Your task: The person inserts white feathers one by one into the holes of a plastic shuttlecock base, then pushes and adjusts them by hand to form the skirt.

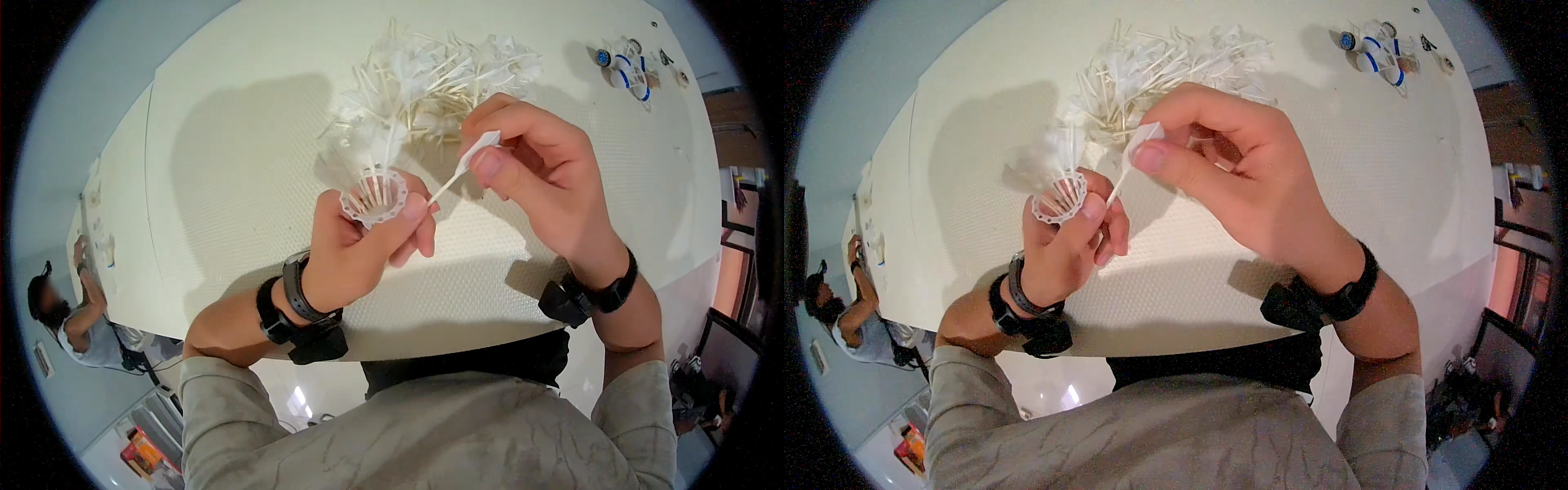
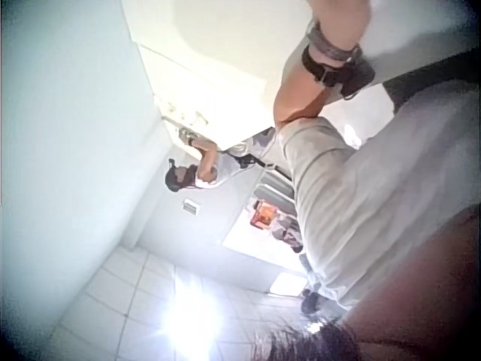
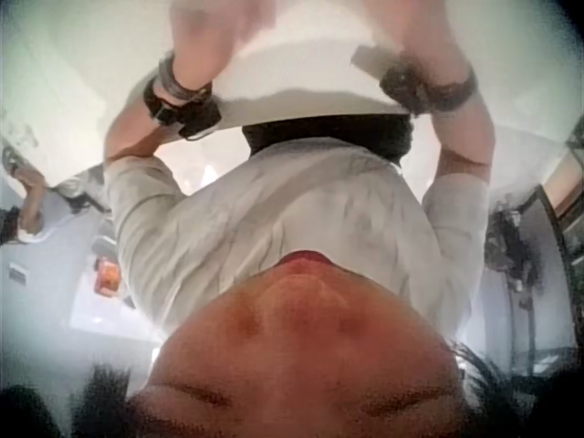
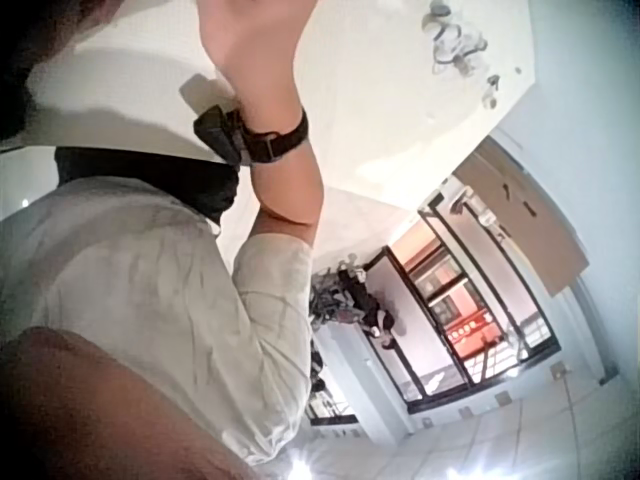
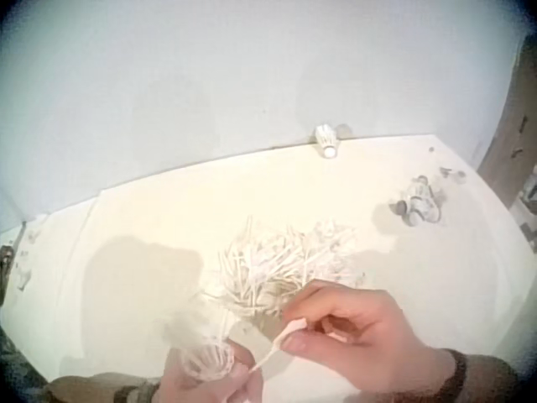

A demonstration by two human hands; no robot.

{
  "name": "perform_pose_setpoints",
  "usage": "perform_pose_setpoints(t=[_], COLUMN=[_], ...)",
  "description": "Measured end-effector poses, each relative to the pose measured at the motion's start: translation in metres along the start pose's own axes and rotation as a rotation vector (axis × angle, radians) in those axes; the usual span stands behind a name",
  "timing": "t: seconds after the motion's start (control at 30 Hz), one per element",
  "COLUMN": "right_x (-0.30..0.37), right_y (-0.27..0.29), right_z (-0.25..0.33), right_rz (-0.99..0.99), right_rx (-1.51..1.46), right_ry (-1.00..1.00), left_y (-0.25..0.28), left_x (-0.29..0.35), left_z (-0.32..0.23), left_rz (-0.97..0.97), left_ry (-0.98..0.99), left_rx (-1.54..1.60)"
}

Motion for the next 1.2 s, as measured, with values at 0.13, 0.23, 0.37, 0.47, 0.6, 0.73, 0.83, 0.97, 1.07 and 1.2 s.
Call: perform_pose_setpoints(t=[0.13, 0.23, 0.37, 0.47, 0.6, 0.73, 0.83, 0.97, 1.07, 1.2], right_x=[-0.003, -0.004, 0.000, 0.002, 0.008, 0.019, 0.016, 0.013, 0.014, 0.011], right_y=[-0.002, -0.003, -0.001, 0.010, 0.013, 0.018, 0.008, 0.002, 0.005, -0.003], right_z=[-0.002, 0.002, 0.010, 0.006, 0.030, 0.037, 0.044, 0.045, 0.044, 0.049], right_rz=[0.033, -0.031, -0.023, -0.157, -0.201, -0.283, -0.204, -0.186, -0.204, -0.136], right_rx=[-0.007, -0.050, 0.157, 0.205, 0.352, 0.341, 0.461, 0.481, 0.509, 0.551], right_ry=[-0.013, -0.017, 0.001, 0.008, 0.144, 0.129, 0.208, 0.217, 0.199, 0.239], left_y=[0.001, 0.003, 0.008, 0.011, 0.005, -0.004, -0.009, -0.009, -0.015, -0.012], left_x=[-0.001, -0.002, -0.002, 0.001, 0.000, 0.002, 0.001, 0.001, 0.001, 0.004], left_z=[0.002, 0.005, 0.006, 0.006, -0.007, -0.008, -0.010, -0.007, -0.007, -0.008], left_rz=[0.011, -0.039, -0.113, -0.100, -0.090, -0.050, -0.016, 0.016, 0.067, 0.018], left_ry=[0.007, 0.027, 0.064, 0.015, -0.185, -0.286, -0.287, -0.249, -0.338, -0.356], left_rx=[-0.025, -0.062, -0.106, -0.239, -0.447, -0.433, -0.528, -0.475, -0.580, -0.508])
Point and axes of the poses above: each hand's wrist, its own x-axis away from the middle knuckle, its own y-axis out of the back of the hand, z = x × y, the point moved 10 cm from there along -x, towards the middle knuckle, and after that the axes turned 4 degrees about z, right-handed, at the moved point
